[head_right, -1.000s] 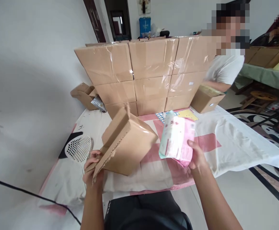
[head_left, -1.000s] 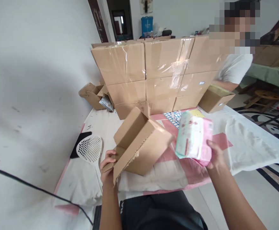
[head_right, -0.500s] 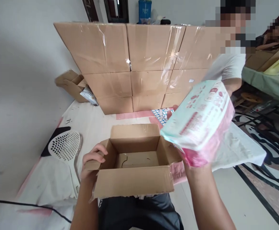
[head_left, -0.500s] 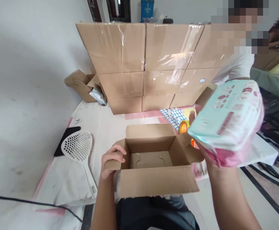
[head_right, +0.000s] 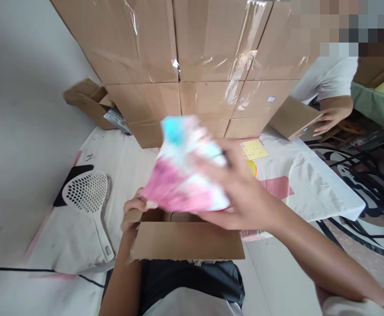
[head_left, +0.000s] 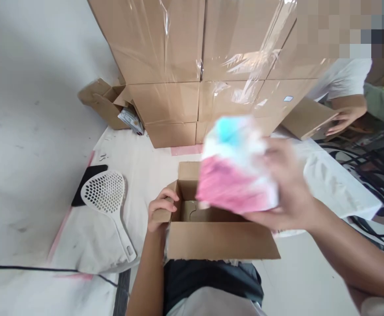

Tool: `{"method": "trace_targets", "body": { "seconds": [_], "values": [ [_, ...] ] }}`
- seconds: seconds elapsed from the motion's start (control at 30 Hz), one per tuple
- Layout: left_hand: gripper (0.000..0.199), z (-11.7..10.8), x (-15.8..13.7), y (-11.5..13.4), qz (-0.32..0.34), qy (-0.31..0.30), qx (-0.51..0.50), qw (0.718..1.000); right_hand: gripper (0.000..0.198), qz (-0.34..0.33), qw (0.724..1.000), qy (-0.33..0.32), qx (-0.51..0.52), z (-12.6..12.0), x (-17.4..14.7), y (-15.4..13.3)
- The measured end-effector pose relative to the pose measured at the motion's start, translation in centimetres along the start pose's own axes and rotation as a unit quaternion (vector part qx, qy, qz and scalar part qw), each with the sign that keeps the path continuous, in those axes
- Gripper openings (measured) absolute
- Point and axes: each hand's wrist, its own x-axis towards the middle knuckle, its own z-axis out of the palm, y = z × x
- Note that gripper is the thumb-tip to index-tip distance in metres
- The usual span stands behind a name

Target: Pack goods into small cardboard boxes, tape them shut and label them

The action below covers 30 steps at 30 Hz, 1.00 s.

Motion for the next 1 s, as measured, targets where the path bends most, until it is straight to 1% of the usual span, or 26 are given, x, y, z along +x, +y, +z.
{"method": "trace_targets", "body": {
  "seconds": [0.03,0.07,0.1,0.13,0.2,0.33,0.43,0.5,0.57,0.63,0.7,0.77,0.9,1.0],
  "values": [
    [0.021,0.0,0.0,-0.2,-0.001,0.000,-0.006,1.000,0.074,-0.051,0.996,-0.063,-0.021,0.6,0.6,-0.4],
    [0.021,0.0,-0.1,-0.3,-0.002,-0.001,-0.009,1.000,0.071,-0.102,0.985,-0.132,-0.046,1.4,1.2,-0.9],
    [0.022,0.0,-0.1,-0.4,-0.003,-0.002,-0.013,1.000,0.070,-0.143,0.967,-0.199,-0.073,2.3,1.8,-1.3],
    [0.022,-0.1,-0.2,-0.4,-0.005,0.001,-0.018,1.000,0.069,-0.167,0.949,-0.249,-0.095,3.1,2.2,-1.7],
    [0.021,-0.2,-0.4,-0.3,-0.015,0.012,-0.027,0.999,0.070,-0.172,0.931,-0.299,-0.119,4.5,2.9,-2.6],
    [0.026,-0.5,-0.8,-0.2,-0.043,0.022,-0.025,0.999,0.071,-0.142,0.926,-0.328,-0.117,5.5,2.9,-4.0],
    [0.037,-0.8,-1.1,-0.2,-0.054,0.018,-0.026,0.998,0.062,-0.117,0.921,-0.362,-0.087,6.4,2.0,-4.2],
    [0.041,-1.1,-1.3,-0.2,-0.064,0.018,-0.021,0.998,0.058,-0.086,0.909,-0.403,-0.066,7.8,1.2,-4.1],
    [0.043,-1.3,-1.6,-0.1,-0.064,0.007,-0.012,0.998,0.055,-0.053,0.895,-0.435,-0.080,9.5,0.2,-4.0],
    [0.043,-1.4,-1.7,0.0,-0.066,0.001,-0.004,0.998,0.058,-0.035,0.888,-0.444,-0.113,11.1,-0.7,-4.1],
    [0.043,-1.4,-1.7,0.3,-0.068,0.005,-0.002,0.998,0.065,-0.034,0.886,-0.442,-0.135,12.0,-1.4,-4.3],
    [0.041,-1.2,-1.5,0.5,-0.066,0.010,0.003,0.998,0.071,-0.031,0.880,-0.445,-0.160,12.2,-1.7,-4.7],
    [0.044,-0.8,-1.0,1.0,-0.045,0.002,0.021,0.999,0.066,-0.010,0.857,-0.471,-0.209,11.4,-1.6,-5.7],
    [0.043,-0.7,-1.0,1.0,-0.047,0.012,0.037,0.998,0.062,-0.014,0.860,-0.474,-0.190,10.6,-1.3,-5.7]
  ]
}}
